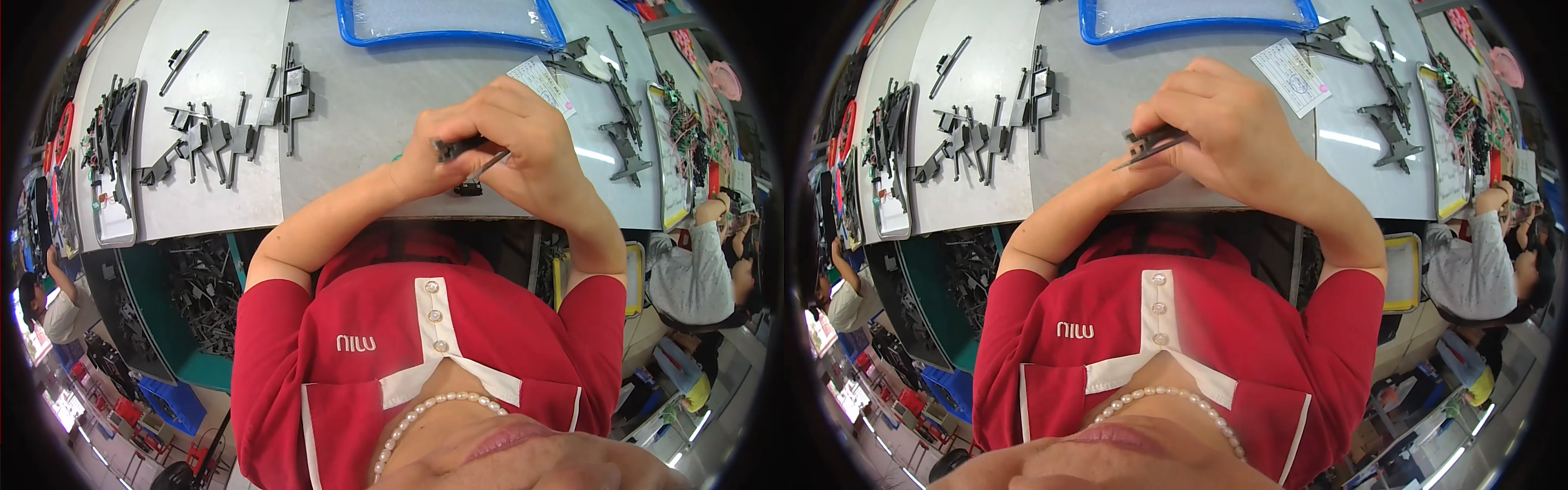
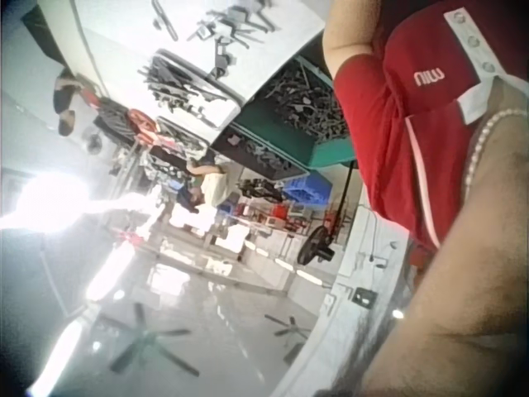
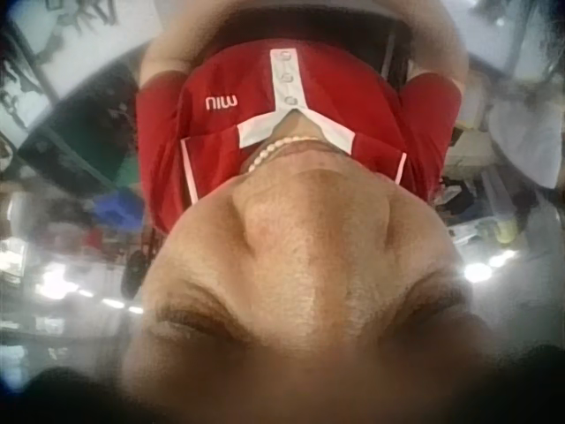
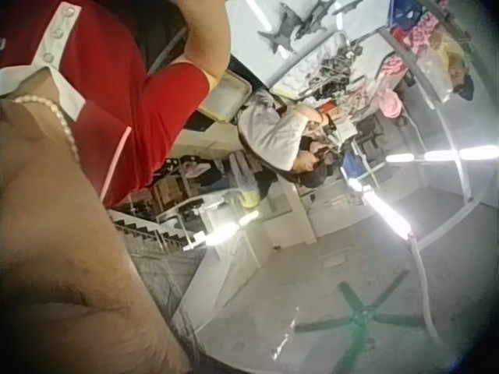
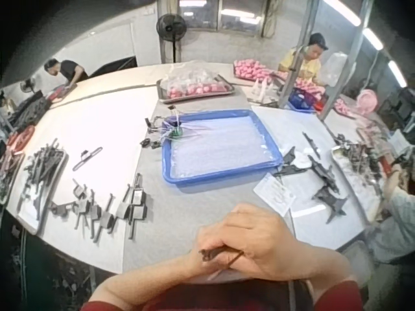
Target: Assembling small plastic and electronic components using a screwdriver.
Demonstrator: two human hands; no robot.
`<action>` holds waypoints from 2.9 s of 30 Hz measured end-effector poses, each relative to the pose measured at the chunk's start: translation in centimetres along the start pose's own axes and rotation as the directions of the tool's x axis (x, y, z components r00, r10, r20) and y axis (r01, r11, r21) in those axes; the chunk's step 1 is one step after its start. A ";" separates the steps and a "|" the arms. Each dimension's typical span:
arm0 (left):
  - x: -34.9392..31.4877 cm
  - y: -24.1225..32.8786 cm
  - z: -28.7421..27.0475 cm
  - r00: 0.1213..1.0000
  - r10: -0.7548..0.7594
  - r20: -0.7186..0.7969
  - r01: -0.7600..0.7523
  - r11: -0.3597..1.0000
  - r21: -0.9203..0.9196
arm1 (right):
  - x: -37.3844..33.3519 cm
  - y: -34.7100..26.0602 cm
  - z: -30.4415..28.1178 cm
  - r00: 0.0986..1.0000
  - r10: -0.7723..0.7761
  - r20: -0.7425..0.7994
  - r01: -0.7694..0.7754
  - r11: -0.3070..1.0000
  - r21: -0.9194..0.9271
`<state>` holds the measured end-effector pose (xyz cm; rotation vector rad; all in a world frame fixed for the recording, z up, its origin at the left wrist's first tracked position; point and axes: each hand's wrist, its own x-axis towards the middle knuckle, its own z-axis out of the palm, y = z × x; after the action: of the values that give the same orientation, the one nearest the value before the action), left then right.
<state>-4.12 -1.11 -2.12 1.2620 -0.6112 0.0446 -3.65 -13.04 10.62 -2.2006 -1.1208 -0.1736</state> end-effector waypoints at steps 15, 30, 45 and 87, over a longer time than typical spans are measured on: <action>0.7 3.8 0.6 0.987 -0.154 -0.044 0.141 0.967 -0.212 | -6.7 2.3 2.6 0.721 0.251 -0.646 -0.278 0.959 0.062; 0.9 2.4 0.9 0.936 -0.348 -0.040 0.314 0.884 -0.347 | -8.2 3.6 6.3 0.614 0.789 0.007 0.130 -0.110 0.985; 1.2 1.6 0.4 0.959 -0.285 0.006 0.263 0.878 -0.399 | -8.3 3.6 5.9 0.649 0.728 -0.222 0.139 0.173 0.975; 2.1 2.8 -0.3 0.743 -0.664 0.086 0.558 0.543 -0.628 | -8.0 4.7 5.6 0.605 0.684 -0.409 -0.330 0.682 0.652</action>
<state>-3.22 -0.57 1.27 0.7368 0.0253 -0.6100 -6.00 -17.04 0.75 -1.6622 -0.0595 -0.2805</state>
